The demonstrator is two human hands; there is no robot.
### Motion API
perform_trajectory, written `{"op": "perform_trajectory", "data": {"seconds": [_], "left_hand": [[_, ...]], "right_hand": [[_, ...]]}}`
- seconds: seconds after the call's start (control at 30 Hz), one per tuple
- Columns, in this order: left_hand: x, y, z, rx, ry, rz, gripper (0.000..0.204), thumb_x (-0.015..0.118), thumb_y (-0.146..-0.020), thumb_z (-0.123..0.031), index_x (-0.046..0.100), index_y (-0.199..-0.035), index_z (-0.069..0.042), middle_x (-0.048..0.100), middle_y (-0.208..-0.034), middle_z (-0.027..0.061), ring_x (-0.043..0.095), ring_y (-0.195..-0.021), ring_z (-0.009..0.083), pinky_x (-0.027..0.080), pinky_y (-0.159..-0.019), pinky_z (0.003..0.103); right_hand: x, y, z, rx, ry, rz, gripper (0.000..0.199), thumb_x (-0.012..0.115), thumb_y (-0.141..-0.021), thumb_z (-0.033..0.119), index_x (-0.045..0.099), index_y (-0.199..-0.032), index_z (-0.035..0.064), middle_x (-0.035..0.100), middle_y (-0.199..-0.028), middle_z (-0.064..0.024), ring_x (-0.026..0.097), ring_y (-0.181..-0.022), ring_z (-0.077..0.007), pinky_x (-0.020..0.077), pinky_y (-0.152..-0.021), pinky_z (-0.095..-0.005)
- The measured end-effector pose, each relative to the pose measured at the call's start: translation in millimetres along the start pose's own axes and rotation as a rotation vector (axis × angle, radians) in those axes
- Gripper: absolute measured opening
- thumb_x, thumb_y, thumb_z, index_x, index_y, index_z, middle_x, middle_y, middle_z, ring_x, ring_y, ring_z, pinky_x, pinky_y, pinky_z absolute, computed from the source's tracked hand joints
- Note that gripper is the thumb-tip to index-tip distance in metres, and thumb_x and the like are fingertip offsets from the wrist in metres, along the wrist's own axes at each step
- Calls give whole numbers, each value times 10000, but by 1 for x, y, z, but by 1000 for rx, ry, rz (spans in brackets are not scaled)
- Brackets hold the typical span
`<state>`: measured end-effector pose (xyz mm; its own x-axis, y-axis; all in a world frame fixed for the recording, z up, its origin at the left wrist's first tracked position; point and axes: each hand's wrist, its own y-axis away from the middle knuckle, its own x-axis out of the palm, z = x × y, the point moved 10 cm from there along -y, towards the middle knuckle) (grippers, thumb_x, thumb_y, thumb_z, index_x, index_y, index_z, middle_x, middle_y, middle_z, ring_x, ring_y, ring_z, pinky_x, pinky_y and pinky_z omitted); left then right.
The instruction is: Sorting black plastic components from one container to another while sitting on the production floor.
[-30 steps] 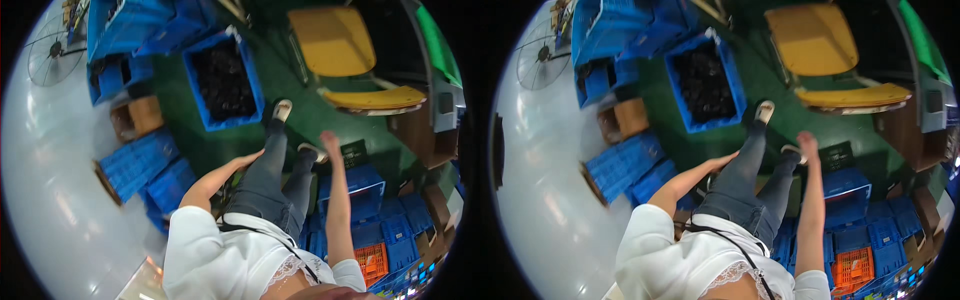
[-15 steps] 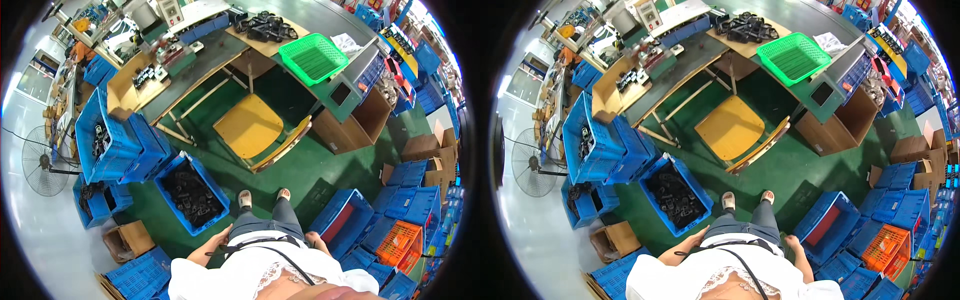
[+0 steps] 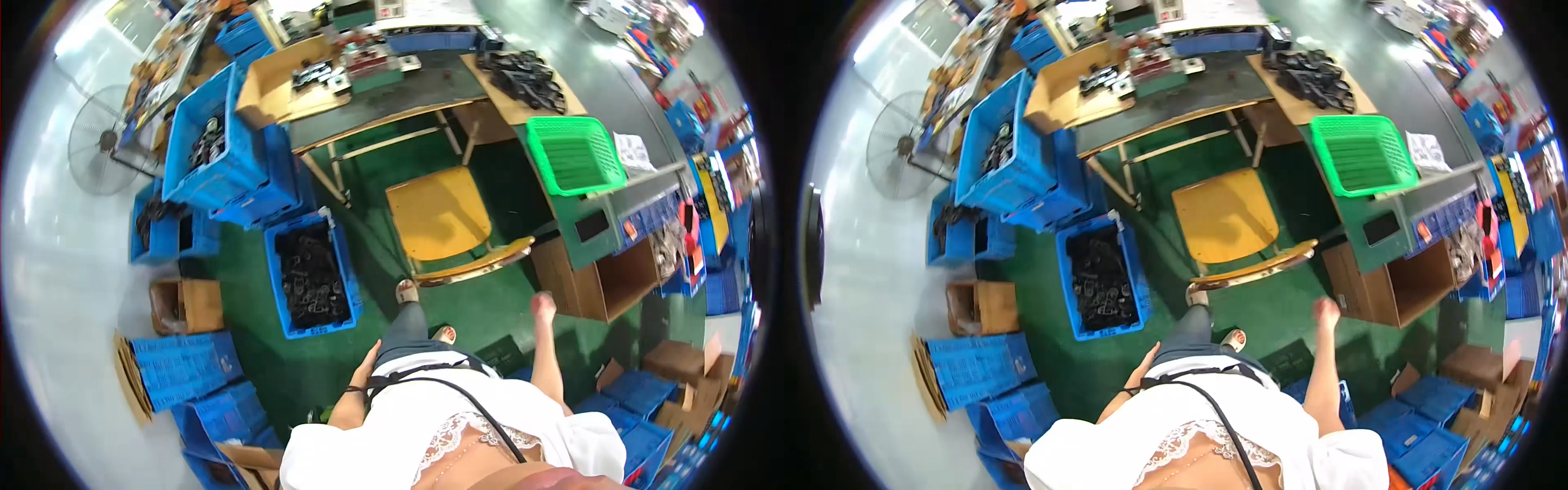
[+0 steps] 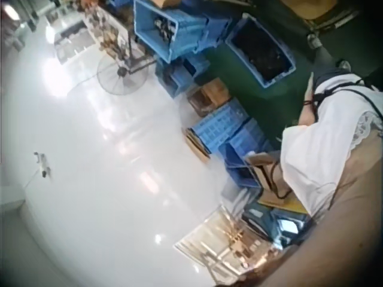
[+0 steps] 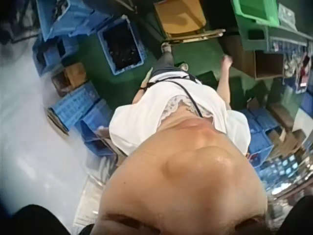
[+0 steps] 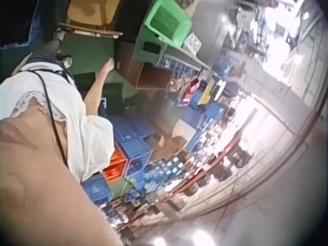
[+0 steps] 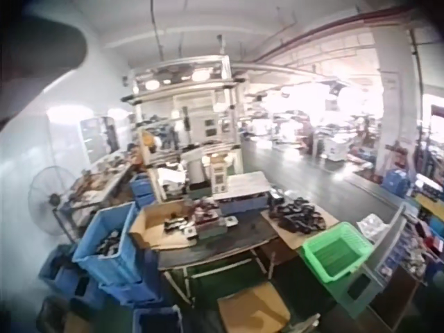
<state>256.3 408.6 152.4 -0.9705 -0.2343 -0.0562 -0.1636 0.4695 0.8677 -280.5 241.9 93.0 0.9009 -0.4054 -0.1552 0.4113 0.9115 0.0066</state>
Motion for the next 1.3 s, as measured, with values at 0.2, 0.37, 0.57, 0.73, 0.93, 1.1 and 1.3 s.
{"op": "perform_trajectory", "data": {"seconds": [0.2, 0.37, 0.57, 0.73, 0.93, 1.1, 1.3], "left_hand": [[19, 81, -54, 44, 238, 145, 686, 622, -762, -2, 332, -1380, -74, 391, -1365, 123, 335, -1277, 203, 232, -1059, 318], [50, 25, 23, -425, 896, 196, 506, 581, -825, -438, 547, -1201, -100, 585, -1154, 72, 555, -1038, 228, 428, -915, 338], [102, -27, 154, -568, 718, 185, 696, 347, -865, -624, 480, -1269, -73, 515, -1260, 97, 497, -1109, 273, 386, -951, 390], [193, -102, 338, -617, 1072, -129, 644, 386, -896, -553, 477, -1273, -40, 544, -1202, 81, 500, -1088, 204, 367, -970, 327], [215, -57, 255, -41, 1015, -374, 612, 408, -902, -513, 493, -1246, -13, 559, -1180, 86, 532, -1049, 200, 385, -954, 307], [193, -8, 232, 45, 1287, -411, 577, 413, -910, -482, 524, -1207, 0, 582, -1141, 89, 564, -999, 202, 406, -934, 297], [146, -3, 346, -80, 1284, -785, 451, 521, -883, -420, 598, -1010, 7, 638, -915, 108, 573, -796, 166, 441, -738, 283]], "right_hand": [[52, -162, 64, 389, -180, -208, 299, 533, -895, 346, 626, -819, 71, 606, -759, -26, 570, -687, -122, 465, -578, -237], [62, -268, 33, 584, -150, -65, 707, 637, -794, 468, 392, -1233, -29, 493, -1126, -239, 572, -932, -302, 524, -797, -347], [112, -336, 16, 606, -230, -62, 602, 401, -918, 401, 336, -1250, -97, 405, -1251, -275, 479, -1096, -408, 458, -919, -504], [119, -381, 4, 745, -314, 5, 361, 317, -901, 95, 428, -1156, -134, 477, -1167, -267, 503, -1061, -399, 539, -830, -431], [117, -352, 19, 624, -372, -56, 358, 314, -875, 64, 455, -1124, -152, 527, -1094, -270, 546, -1004, -413, 565, -771, -402], [222, -262, 124, 506, -421, 164, 379, 334, -861, 52, 438, -1150, -170, 464, -1186, -304, 497, -1090, -419, 539, -837, -432], [327, -127, 204, 447, -364, 522, 379, 367, -856, 30, 409, -1178, -166, 463, -1198, -281, 455, -1136, -426, 490, -924, -417]]}}
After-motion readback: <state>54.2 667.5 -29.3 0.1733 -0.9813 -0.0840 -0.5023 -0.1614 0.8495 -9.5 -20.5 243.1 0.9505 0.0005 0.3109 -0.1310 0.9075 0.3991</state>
